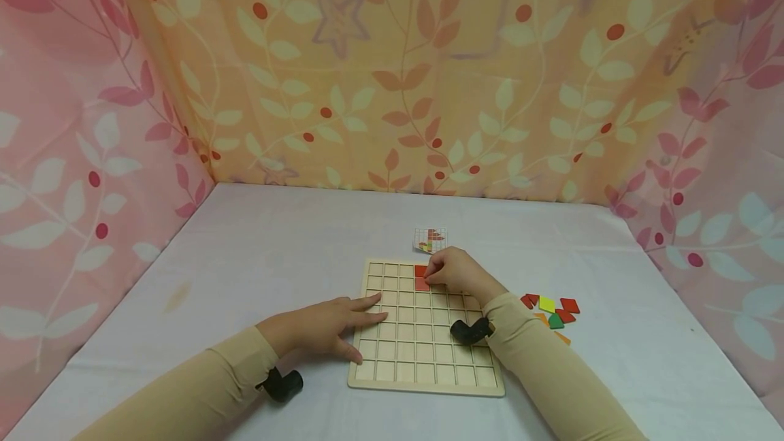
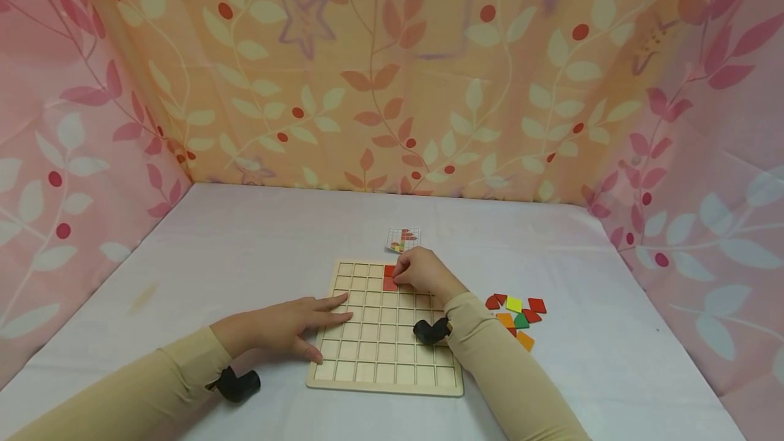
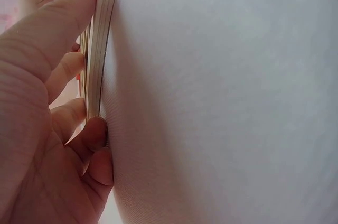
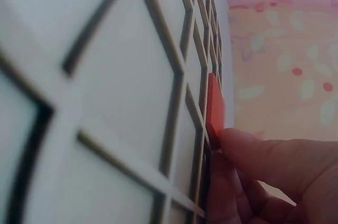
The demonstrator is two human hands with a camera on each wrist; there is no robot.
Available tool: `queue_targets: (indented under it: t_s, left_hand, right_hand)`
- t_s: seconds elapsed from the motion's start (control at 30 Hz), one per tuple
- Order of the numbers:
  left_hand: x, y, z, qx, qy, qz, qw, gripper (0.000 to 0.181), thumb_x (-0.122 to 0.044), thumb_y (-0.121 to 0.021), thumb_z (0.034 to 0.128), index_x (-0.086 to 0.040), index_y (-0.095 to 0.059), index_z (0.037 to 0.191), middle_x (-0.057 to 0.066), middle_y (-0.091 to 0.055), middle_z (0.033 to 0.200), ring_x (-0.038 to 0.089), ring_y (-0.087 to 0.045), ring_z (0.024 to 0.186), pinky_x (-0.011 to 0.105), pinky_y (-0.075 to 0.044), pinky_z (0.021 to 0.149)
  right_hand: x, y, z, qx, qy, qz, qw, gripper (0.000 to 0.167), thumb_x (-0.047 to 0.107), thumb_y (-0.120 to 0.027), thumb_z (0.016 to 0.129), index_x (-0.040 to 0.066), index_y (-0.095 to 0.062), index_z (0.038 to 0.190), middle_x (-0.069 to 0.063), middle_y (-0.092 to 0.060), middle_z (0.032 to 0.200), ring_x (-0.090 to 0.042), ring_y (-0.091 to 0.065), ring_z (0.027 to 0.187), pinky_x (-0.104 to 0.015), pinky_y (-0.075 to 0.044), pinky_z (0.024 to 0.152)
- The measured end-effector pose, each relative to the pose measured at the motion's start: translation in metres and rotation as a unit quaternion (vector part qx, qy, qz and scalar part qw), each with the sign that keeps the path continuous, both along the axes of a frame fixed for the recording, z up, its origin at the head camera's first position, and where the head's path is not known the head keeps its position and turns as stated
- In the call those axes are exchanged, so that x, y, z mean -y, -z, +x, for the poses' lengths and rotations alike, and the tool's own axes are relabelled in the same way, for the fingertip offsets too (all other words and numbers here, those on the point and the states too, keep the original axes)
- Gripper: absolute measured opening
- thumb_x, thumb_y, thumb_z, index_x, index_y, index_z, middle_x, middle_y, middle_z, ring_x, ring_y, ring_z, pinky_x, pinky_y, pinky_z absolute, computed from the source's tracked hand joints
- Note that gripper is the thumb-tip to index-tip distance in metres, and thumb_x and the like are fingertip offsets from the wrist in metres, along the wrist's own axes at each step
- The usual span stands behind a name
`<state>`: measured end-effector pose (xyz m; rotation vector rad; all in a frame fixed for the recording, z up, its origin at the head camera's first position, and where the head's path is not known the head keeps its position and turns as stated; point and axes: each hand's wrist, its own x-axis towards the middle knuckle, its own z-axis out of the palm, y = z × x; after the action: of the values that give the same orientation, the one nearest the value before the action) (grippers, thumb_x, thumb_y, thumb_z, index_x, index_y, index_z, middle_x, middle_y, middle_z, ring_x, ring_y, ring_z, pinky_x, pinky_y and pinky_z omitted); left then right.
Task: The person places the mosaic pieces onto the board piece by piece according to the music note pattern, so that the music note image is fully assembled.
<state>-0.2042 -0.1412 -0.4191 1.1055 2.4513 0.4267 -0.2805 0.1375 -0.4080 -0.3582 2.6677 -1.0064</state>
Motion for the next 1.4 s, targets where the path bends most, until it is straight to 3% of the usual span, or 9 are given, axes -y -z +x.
queue_targets:
  t_s: [0.27, 0.43, 0.67, 0.97, 1.2, 1.4]
  left_hand:
    - [0.0, -0.001, 0.001, -0.009, 0.004, 0.002, 1.0, 0.078, -0.061, -0.056, 0.0759, -0.036, -0.025, 0.143, -0.006, -0.008, 0.153, 0.027, -0.018, 0.137, 0.05, -0.023, 0.106]
    - [-0.001, -0.003, 0.002, -0.015, 0.004, 0.001, 0.9999, 0.078, -0.06, -0.057, 0.0763, -0.035, -0.026, 0.143, -0.005, -0.008, 0.153, 0.027, -0.018, 0.137, 0.05, -0.023, 0.105]
    - [-0.001, -0.003, 0.002, -0.015, 0.002, 0.002, 0.9999, 0.079, -0.06, -0.057, 0.0755, -0.035, -0.026, 0.143, -0.005, -0.009, 0.153, 0.027, -0.018, 0.137, 0.05, -0.022, 0.106]
    - [-0.002, -0.001, 0.001, -0.008, 0.0, -0.001, 1.0, 0.079, -0.061, -0.057, 0.0744, -0.037, -0.026, 0.143, -0.007, -0.008, 0.153, 0.026, -0.018, 0.137, 0.049, -0.023, 0.106]
    - [-0.002, -0.002, 0.002, -0.011, 0.0, -0.005, 0.9999, 0.08, -0.062, -0.057, 0.0744, -0.036, -0.025, 0.143, -0.006, -0.008, 0.153, 0.027, -0.018, 0.137, 0.049, -0.023, 0.106]
    - [-0.002, -0.004, 0.002, -0.008, -0.002, 0.001, 1.0, 0.079, -0.06, -0.058, 0.0749, -0.035, -0.026, 0.143, -0.006, -0.008, 0.153, 0.028, -0.017, 0.137, 0.05, -0.022, 0.106]
  right_hand:
    - [-0.005, -0.006, 0.002, 0.001, -0.025, 0.026, 0.9993, 0.005, 0.012, -0.069, 0.081, 0.014, -0.073, 0.079, 0.005, -0.066, 0.077, -0.013, -0.052, 0.073, -0.028, -0.043, 0.068]
    - [-0.018, -0.01, 0.007, -0.026, -0.056, 0.018, 0.9979, 0.008, 0.013, -0.066, 0.083, 0.015, -0.073, 0.087, 0.005, -0.066, 0.086, -0.013, -0.055, 0.079, -0.032, -0.045, 0.074]
    - [-0.042, -0.02, 0.013, -0.017, -0.023, 0.02, 0.9994, 0.01, 0.013, -0.066, 0.083, 0.012, -0.072, 0.091, 0.002, -0.066, 0.092, -0.017, -0.055, 0.091, -0.04, -0.044, 0.084]
    - [-0.078, -0.025, 0.028, -0.001, -0.021, 0.042, 0.9989, 0.011, 0.013, -0.067, 0.082, 0.011, -0.071, 0.092, 0.0, -0.066, 0.092, -0.016, -0.053, 0.083, -0.036, -0.045, 0.077]
    - [-0.102, -0.023, 0.043, 0.052, 0.01, 0.042, 0.9977, 0.005, 0.011, -0.068, 0.081, 0.013, -0.069, 0.085, -0.003, -0.061, 0.077, -0.02, -0.048, 0.067, -0.03, -0.041, 0.054]
    - [-0.113, -0.013, 0.052, 0.073, -0.006, 0.032, 0.9968, 0.004, 0.01, -0.069, 0.08, 0.011, -0.067, 0.083, -0.003, -0.059, 0.071, -0.019, -0.05, 0.064, -0.031, -0.042, 0.057]
